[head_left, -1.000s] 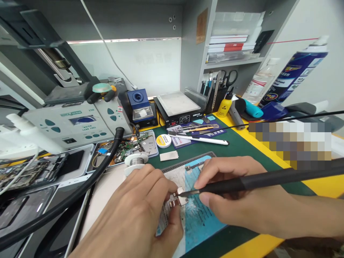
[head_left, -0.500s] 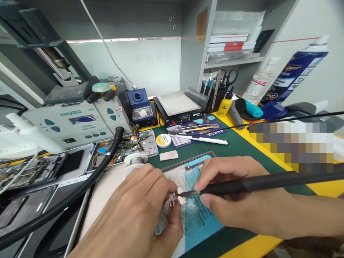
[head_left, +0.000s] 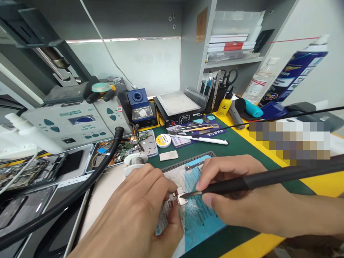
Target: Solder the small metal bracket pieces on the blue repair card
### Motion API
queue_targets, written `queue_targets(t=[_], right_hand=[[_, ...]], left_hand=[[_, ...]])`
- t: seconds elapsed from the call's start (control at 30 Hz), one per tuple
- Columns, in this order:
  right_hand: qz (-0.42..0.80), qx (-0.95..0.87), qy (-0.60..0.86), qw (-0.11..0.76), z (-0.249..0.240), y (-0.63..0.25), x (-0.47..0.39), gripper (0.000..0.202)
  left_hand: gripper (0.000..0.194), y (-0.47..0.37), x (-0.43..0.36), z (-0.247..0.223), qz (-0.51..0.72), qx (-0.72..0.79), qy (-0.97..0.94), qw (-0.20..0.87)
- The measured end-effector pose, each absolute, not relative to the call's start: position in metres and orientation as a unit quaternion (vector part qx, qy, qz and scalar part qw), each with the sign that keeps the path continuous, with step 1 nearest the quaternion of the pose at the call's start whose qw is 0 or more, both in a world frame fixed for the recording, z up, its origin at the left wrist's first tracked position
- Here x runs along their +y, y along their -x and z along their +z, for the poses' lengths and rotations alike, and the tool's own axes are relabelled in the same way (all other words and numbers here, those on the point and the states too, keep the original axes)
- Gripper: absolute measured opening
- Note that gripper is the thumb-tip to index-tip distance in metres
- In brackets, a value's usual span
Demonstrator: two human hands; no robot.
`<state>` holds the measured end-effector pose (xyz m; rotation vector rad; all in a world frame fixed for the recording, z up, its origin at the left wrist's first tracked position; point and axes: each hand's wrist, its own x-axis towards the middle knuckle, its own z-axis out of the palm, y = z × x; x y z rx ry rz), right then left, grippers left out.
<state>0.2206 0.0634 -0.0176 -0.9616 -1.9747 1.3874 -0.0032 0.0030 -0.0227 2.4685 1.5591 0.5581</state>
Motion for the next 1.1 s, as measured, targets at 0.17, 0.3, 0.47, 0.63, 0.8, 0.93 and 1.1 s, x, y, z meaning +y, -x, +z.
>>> queue_targets(t=[0.17,0.3,0.47,0.63,0.8,0.93,1.1], right_hand=[[0.512,-0.705,0.395,0.290,-0.0135,-0.2169,0.0635,0.014],[0.516,-0.696,0.406,0.292,-0.0108,-0.2143,0.0632,0.013],[0.526,-0.699,0.394,0.281,-0.0107,-0.2162,0.0621,0.012],[0.524,-0.705,0.389,0.280,-0.0130,-0.2186,0.0615,0.012],[0.518,-0.713,0.384,0.275,-0.0138,-0.2190,0.0622,0.012],[0.517,-0.711,0.389,0.276,-0.0125,-0.2176,0.0623,0.013],[0.512,-0.715,0.391,0.271,-0.0117,-0.2174,0.0625,0.014]], left_hand=[[0.010,0.0022,0.0045,-0.0241,0.202,0.514,-0.831,0.066],[0.012,0.0013,0.0035,-0.0263,0.198,0.515,-0.832,0.055],[0.012,0.0005,0.0044,-0.0257,0.191,0.509,-0.839,0.042],[0.010,0.0008,0.0059,-0.0262,0.193,0.511,-0.837,0.033],[0.011,0.0009,0.0043,-0.0267,0.197,0.514,-0.834,0.027],[0.010,0.0007,0.0039,-0.0256,0.192,0.513,-0.836,0.029],[0.009,0.0004,0.0047,-0.0262,0.193,0.512,-0.837,0.025]])
